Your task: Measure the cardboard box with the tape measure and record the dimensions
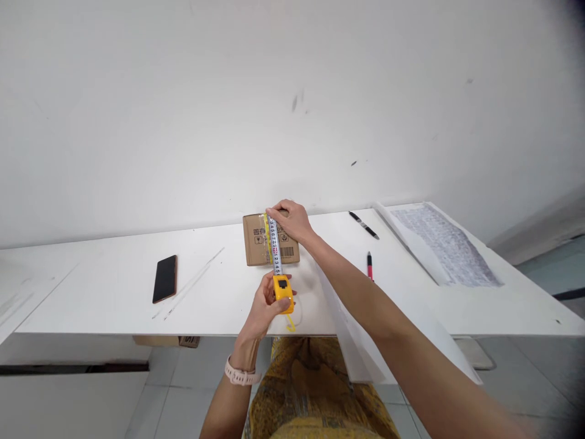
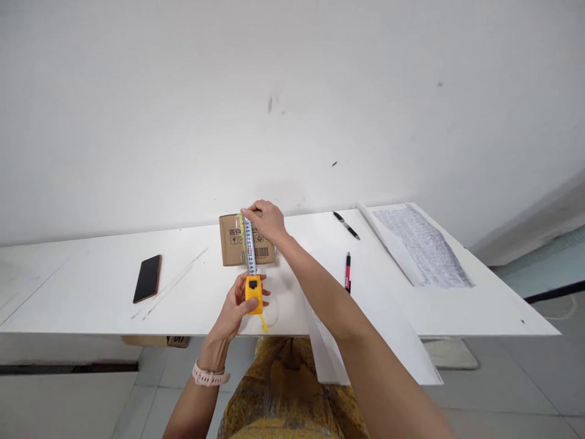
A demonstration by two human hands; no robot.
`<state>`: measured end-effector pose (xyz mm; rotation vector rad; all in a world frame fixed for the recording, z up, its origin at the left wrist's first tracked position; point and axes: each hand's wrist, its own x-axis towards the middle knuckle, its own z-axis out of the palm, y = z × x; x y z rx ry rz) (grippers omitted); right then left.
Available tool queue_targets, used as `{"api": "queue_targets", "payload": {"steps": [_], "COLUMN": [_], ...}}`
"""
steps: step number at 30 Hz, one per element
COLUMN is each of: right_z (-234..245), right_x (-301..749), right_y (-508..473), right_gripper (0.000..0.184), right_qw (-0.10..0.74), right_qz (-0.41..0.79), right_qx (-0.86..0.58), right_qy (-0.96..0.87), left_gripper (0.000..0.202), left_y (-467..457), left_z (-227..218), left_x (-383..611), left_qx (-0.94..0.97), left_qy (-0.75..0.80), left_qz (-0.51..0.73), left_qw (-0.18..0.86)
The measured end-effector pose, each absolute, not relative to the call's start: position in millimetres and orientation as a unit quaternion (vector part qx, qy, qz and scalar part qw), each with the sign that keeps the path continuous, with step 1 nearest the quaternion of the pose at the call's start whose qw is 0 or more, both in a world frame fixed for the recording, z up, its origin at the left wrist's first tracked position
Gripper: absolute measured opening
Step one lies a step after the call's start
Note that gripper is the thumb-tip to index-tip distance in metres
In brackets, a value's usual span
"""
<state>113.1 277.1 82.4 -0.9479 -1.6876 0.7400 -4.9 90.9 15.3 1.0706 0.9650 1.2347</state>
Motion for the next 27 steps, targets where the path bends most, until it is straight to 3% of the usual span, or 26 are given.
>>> {"api": "queue_targets", "payload": {"steps": [5, 21, 27], "right_z": [80.2, 76.8, 77.1], "right_x": [112.4, 112.3, 112.7], "right_y": [279.9, 280.3, 281.3], "right_gripper": [0.031, 0.035, 0.028], "right_qw": [0.522, 0.527, 0.522], "right_qz": [0.309, 0.284, 0.285], "right_qx": [-0.387, -0.371, -0.362], "right_qy": [-0.694, -0.71, -0.718], "left_gripper": [0.07, 0.069, 0.076], "left_y": [97.1, 100.3, 99.0], "left_z": [1.1, -5.9, -7.6], "left_x": [-13.7, -22.3, -22.4], "left_qx": [0.451, 0.463, 0.463], "left_qy": [0.407, 0.358, 0.35], "left_qz": [0.526, 0.518, 0.513], "left_qw": [0.595, 0.624, 0.633]}}
